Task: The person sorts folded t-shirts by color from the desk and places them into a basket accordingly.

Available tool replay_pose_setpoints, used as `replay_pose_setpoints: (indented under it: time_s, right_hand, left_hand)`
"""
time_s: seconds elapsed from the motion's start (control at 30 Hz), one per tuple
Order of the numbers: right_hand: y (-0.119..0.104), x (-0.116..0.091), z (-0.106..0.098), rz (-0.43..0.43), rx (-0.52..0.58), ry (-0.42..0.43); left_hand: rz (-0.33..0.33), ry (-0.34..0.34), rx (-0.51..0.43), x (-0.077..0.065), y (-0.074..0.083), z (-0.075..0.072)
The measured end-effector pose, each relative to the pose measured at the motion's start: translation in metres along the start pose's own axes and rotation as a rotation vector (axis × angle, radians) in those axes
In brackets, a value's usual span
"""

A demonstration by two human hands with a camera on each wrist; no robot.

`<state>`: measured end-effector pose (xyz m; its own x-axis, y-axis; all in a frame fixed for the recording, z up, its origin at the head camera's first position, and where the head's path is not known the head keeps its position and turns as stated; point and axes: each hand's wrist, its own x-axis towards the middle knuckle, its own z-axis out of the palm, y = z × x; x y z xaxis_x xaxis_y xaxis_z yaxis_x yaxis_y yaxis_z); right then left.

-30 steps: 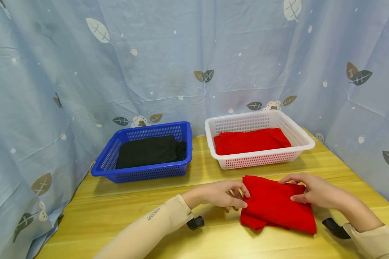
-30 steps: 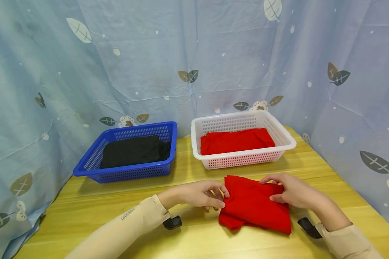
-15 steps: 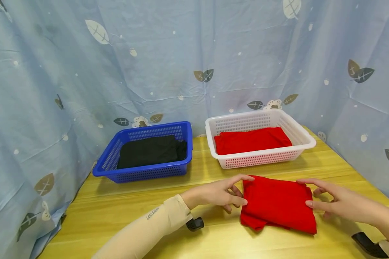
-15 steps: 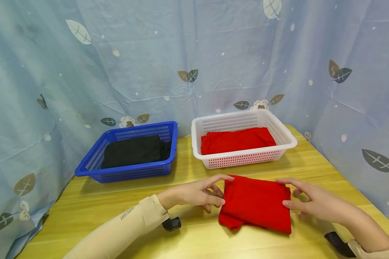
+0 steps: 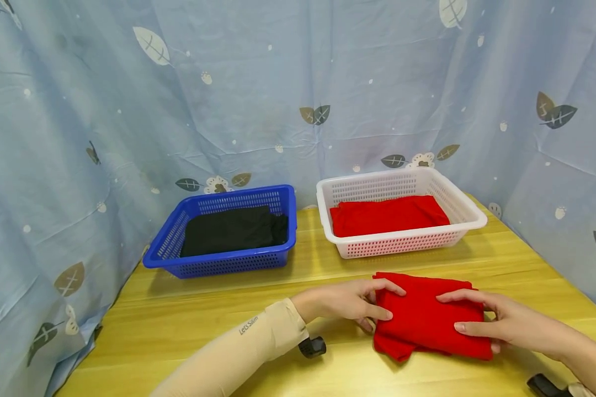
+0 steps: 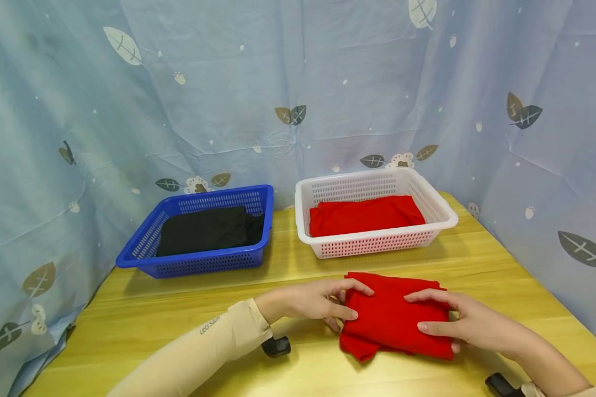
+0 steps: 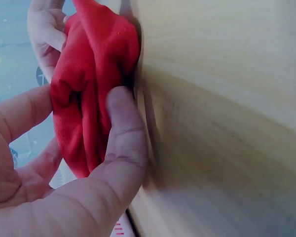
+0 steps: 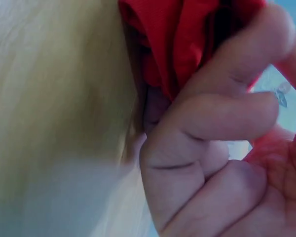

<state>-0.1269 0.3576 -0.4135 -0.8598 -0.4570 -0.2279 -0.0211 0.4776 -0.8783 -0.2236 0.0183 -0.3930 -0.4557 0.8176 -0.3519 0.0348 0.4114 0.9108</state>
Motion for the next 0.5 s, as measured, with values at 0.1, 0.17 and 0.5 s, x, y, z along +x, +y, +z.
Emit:
replay_pose_setpoints:
  time_s: [0.1,0.17,0.5]
  right_hand:
    - [-0.0004,0.0023,0.0018,-0.006,-0.008,0.011]
    - [-0.0011,0.0033,0.0034,-0.005,-0.020,0.025]
    - [-0.0065,0.0045,0.0052,0.012,-0.067,0.106]
  left_hand:
    - [-0.006,0.017,-0.017,0.0004,-0.0007,0.0013]
    - [0.002,0.025,-0.019,0.0007,-0.0014,0.0013]
    - [0.064,0.071,0.010,-0.0022,-0.0049,0.0018]
